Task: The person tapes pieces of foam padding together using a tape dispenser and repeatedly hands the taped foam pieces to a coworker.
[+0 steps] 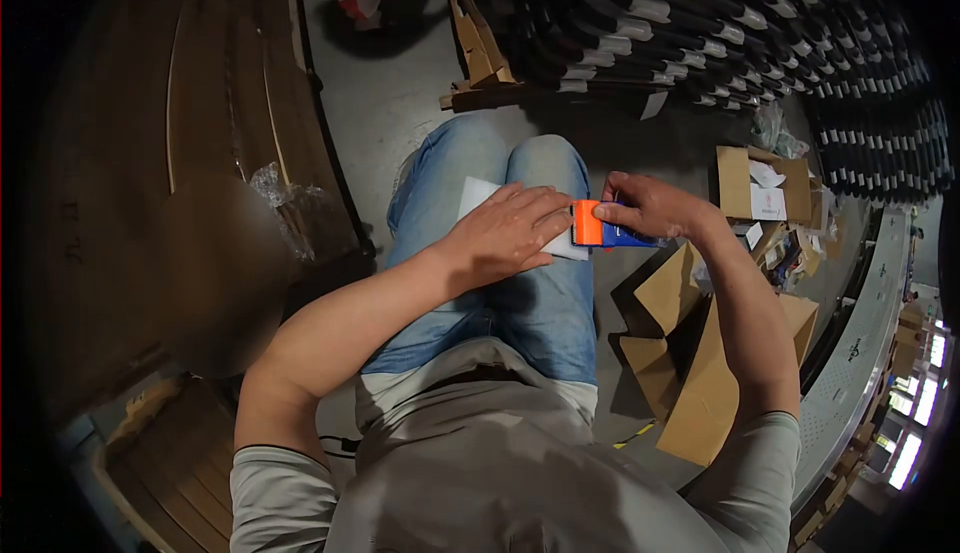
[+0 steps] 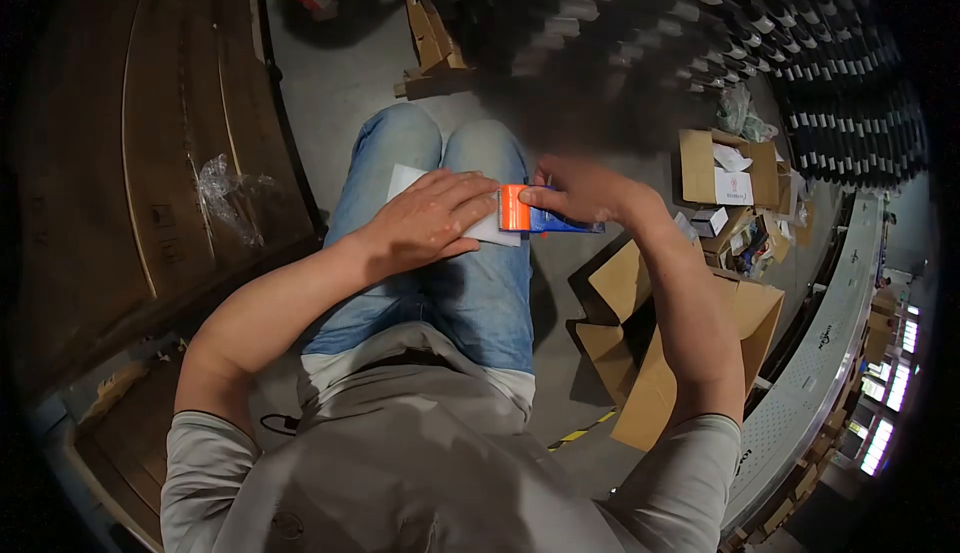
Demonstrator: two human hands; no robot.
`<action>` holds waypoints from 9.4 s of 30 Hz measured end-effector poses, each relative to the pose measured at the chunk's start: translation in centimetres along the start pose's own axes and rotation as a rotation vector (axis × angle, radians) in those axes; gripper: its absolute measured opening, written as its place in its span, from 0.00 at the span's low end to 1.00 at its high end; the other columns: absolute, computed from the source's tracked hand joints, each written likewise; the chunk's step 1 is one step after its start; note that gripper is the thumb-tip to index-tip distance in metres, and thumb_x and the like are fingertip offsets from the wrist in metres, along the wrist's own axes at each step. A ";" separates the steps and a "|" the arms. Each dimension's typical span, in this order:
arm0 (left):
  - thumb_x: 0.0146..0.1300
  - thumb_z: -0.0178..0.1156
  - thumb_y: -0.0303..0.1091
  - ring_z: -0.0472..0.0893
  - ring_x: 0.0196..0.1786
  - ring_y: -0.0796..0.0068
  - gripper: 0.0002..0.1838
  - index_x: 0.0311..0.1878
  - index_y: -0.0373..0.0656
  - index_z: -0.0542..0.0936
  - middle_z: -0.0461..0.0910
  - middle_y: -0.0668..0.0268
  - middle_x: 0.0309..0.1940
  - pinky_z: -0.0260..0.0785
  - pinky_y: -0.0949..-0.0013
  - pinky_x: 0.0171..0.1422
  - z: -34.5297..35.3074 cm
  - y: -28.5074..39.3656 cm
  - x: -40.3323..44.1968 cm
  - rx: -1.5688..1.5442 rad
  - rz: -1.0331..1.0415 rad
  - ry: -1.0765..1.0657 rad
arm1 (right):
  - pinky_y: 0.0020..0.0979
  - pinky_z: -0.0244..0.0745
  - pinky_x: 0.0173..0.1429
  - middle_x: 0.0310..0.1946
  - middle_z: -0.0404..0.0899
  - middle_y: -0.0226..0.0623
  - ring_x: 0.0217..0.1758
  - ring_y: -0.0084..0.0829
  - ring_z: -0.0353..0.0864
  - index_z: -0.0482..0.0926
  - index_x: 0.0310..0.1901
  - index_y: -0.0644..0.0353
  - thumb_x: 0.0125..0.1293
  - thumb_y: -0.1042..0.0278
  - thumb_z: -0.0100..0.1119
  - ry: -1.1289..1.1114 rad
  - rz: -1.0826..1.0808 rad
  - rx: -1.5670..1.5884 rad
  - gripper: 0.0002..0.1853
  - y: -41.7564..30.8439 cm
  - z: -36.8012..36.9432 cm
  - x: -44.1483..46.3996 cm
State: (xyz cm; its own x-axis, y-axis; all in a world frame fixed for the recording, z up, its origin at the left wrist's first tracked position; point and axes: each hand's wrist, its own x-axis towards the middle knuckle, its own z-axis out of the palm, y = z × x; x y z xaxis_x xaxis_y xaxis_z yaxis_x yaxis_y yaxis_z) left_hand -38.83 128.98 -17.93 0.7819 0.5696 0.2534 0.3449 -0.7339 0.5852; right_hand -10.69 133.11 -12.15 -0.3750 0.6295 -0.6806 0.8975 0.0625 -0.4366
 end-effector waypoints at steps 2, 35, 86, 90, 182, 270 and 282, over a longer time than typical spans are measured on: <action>0.60 0.73 0.40 0.72 0.74 0.54 0.28 0.62 0.40 0.78 0.75 0.57 0.68 0.59 0.51 0.83 0.5 -0.2 -0.2 -0.028 -0.004 -0.033 | 0.40 0.76 0.54 0.42 0.82 0.46 0.47 0.42 0.81 0.77 0.48 0.59 0.74 0.34 0.57 0.046 -0.085 -0.021 0.29 0.5 0.2 0.0; 0.70 0.65 0.43 0.65 0.80 0.60 0.31 0.76 0.56 0.73 0.70 0.72 0.78 0.58 0.55 0.83 2.2 -1.6 -1.7 0.066 0.034 -0.070 | 0.43 0.79 0.50 0.38 0.85 0.53 0.44 0.50 0.85 0.80 0.50 0.63 0.71 0.31 0.60 0.134 0.060 -0.095 0.34 3.8 -0.5 -5.0; 0.75 0.53 0.34 0.86 0.53 0.46 0.18 0.63 0.42 0.81 0.87 0.49 0.51 0.76 0.56 0.61 -0.7 -0.7 1.9 -0.473 -0.458 0.012 | 0.36 0.63 0.78 0.79 0.65 0.43 0.77 0.38 0.69 0.59 0.83 0.44 0.75 0.34 0.57 -0.047 -0.187 0.669 0.42 -3.6 6.1 -9.6; 0.77 0.53 0.35 0.88 0.51 0.52 0.18 0.63 0.39 0.81 0.88 0.50 0.49 0.77 0.59 0.58 -1.0 -1.6 2.2 -0.494 -0.586 -0.036 | 0.32 0.60 0.80 0.79 0.64 0.43 0.78 0.35 0.68 0.59 0.83 0.48 0.78 0.36 0.54 0.006 -0.174 0.672 0.41 -2.3 8.1 -3.8; 0.77 0.61 0.42 0.81 0.57 0.66 0.25 0.70 0.42 0.72 0.81 0.62 0.57 0.77 0.61 0.61 0.7 -17.0 -3.1 -1.337 -0.797 0.975 | 0.25 0.70 0.70 0.68 0.78 0.29 0.65 0.22 0.76 0.65 0.81 0.49 0.81 0.34 0.47 0.003 -0.250 1.007 0.37 1.2 11.2 1.6; 0.74 0.55 0.24 0.81 0.56 0.69 0.17 0.64 0.38 0.74 0.82 0.62 0.55 0.72 0.66 0.67 0.4 -13.0 -0.9 -1.333 -0.750 1.080 | 0.38 0.69 0.76 0.66 0.78 0.45 0.68 0.42 0.78 0.60 0.82 0.56 0.81 0.47 0.54 -0.108 -0.142 1.287 0.36 0.4 9.4 -1.7; 0.74 0.56 0.25 0.81 0.56 0.71 0.16 0.63 0.39 0.75 0.83 0.62 0.56 0.72 0.67 0.66 0.2 -12.7 -0.8 -1.310 -0.727 1.061 | 0.35 0.69 0.77 0.67 0.79 0.43 0.69 0.36 0.78 0.64 0.80 0.53 0.81 0.45 0.52 -0.083 -0.081 1.303 0.33 -2.0 7.8 -3.5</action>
State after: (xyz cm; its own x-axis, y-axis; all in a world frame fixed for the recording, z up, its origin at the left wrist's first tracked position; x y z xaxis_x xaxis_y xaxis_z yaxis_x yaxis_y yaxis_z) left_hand -43.74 137.74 -25.69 -0.1182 0.9535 -0.2773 -0.5608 0.1663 0.8110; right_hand -13.02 124.71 -13.46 -0.4722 0.6069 -0.6393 0.0067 -0.7227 -0.6911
